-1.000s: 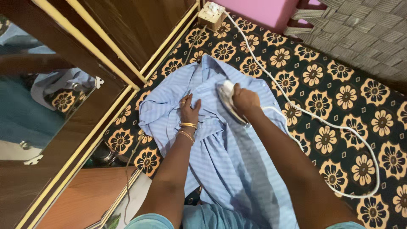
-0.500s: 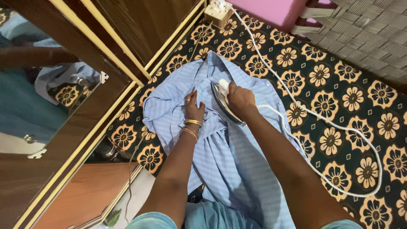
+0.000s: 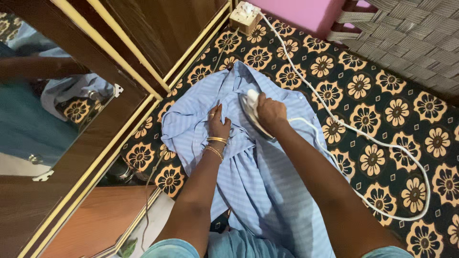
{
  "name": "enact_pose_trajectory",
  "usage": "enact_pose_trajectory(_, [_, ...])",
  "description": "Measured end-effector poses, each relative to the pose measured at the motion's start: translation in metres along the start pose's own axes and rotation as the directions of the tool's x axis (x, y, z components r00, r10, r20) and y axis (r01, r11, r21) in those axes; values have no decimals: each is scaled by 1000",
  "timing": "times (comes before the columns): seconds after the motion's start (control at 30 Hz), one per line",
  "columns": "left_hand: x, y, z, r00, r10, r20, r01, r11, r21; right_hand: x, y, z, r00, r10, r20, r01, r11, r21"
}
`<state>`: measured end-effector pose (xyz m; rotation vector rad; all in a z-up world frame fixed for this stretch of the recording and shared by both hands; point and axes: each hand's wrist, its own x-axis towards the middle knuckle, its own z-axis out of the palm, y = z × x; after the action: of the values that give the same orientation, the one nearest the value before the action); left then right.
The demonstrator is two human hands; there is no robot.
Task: The person irons a light blue striped shirt on a patterned table. They use a white electric iron to smooth the fabric, frequently adjusting the shirt's position and folding the sleeves to ensure even coverage.
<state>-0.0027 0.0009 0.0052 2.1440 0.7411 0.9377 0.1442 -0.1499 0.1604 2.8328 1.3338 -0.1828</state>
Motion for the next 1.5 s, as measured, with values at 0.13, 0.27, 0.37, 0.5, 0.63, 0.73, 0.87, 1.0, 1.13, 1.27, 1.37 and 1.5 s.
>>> enact_pose_trajectory(0.13, [-4, 2, -1, 1000, -4, 3, 4, 1000, -30, -4, 37, -16, 987, 157, 24, -157, 988, -11])
enact_pose_trajectory(0.27, [1, 2, -2, 999, 32, 4, -32, 1000, -2, -8, 75, -30, 946, 320, 46, -321, 947, 10])
enact_pose_trajectory(0.37, [0, 6, -2, 999, -9, 31, 9, 1000, -11, -17, 82, -25, 895, 443, 60, -446, 891, 87])
enact_pose_trajectory(0.5, [-3, 9, -3, 998, -53, 31, 54, 998, -39, -52, 89, -5, 865, 496, 78, -502, 849, 166])
enact_pose_trajectory(0.63, [-3, 4, 4, 998, -58, 13, 58, 998, -39, -37, 104, 19, 881, 466, -84, -435, 867, 242])
enact_pose_trajectory(0.73, [-3, -3, 9, 1000, -6, -26, 7, 1000, 21, -9, 108, 18, 942, 334, -44, -329, 940, 95])
enact_pose_trajectory(0.87, [-4, -9, 14, 998, 15, -61, -14, 1000, 17, 14, 99, 3, 960, 272, 64, -277, 958, 79])
enact_pose_trajectory(1.0, [-5, -12, 15, 998, 24, -50, -21, 999, 46, -1, 80, 7, 982, 143, 125, -152, 986, 64])
enact_pose_trajectory(1.13, [-4, -17, 19, 999, -5, -47, 5, 1000, -1, -52, 53, 32, 994, -105, 34, 103, 993, 55])
enact_pose_trajectory(1.27, [-6, -22, 17, 999, -36, -32, 35, 999, -38, -78, 40, 30, 988, -152, 36, 151, 988, 26])
enact_pose_trajectory(1.37, [0, -6, 4, 992, -125, -6, 123, 988, -94, -57, 57, 10, 991, -9, 137, 7, 1000, 10])
enact_pose_trajectory(1.5, [-26, 63, -44, 993, -111, -34, 113, 989, 95, -37, 91, 5, 969, 211, 126, -218, 975, 41])
